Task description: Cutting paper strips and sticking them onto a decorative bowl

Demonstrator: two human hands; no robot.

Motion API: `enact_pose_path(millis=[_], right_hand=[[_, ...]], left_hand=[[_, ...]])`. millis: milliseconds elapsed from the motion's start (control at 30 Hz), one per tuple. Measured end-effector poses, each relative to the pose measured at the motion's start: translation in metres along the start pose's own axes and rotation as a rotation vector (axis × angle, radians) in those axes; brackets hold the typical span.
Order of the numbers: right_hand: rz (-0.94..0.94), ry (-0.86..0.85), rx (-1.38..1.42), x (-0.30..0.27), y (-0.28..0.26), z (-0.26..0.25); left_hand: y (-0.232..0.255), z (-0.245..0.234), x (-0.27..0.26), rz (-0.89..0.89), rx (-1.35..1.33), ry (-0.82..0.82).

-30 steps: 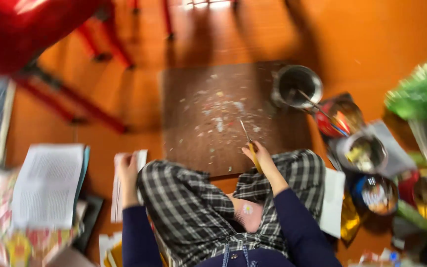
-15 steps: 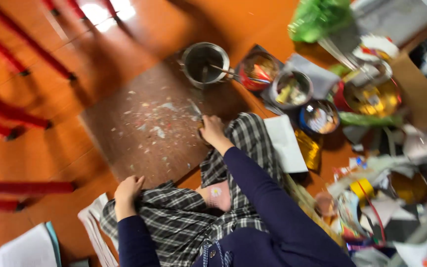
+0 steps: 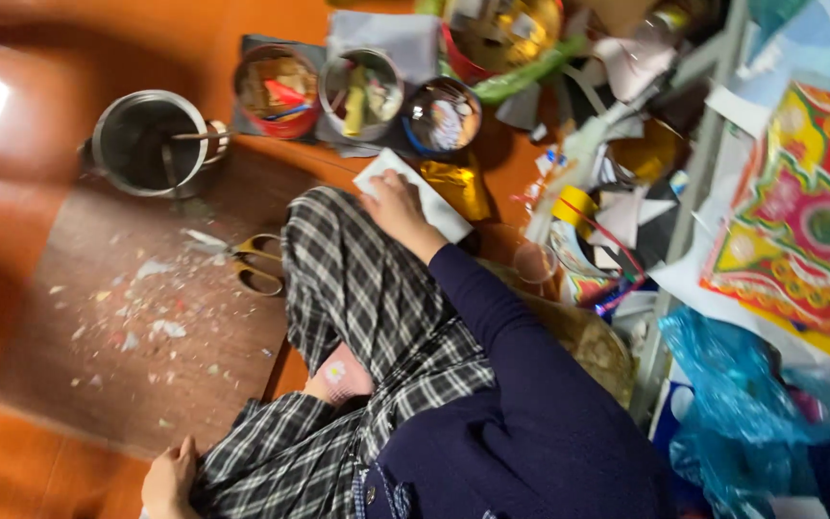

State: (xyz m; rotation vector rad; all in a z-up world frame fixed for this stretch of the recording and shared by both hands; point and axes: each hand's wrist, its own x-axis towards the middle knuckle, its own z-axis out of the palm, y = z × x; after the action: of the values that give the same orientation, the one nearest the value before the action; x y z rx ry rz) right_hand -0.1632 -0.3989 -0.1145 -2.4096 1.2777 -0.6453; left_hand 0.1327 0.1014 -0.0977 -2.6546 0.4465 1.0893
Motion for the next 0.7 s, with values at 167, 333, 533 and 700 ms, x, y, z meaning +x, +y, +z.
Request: enact_pose_path(millis=[167,333,533,700], right_hand=[[0.347,-0.084,-0.185,-0.034,0.102,0.015],[0.437,-0.152,-0.219,-0.04,0.1,-0.003],[0.559,-0.119,-0.175,-0.036,0.101,0.004],[0.629,-0.16,-0.126,-0.034,0.088,-0.001]], left_hand=[[-0.004,0.005,0.015,-0.05,0.063,0.009],[-0.009,0.008,0.017,-0.077,0.048,0.04],[-0.014,0.011,0.019,-0.071,0.072,0.069],[-0.012,0.01,0.018,-0.104,0.046,0.076]])
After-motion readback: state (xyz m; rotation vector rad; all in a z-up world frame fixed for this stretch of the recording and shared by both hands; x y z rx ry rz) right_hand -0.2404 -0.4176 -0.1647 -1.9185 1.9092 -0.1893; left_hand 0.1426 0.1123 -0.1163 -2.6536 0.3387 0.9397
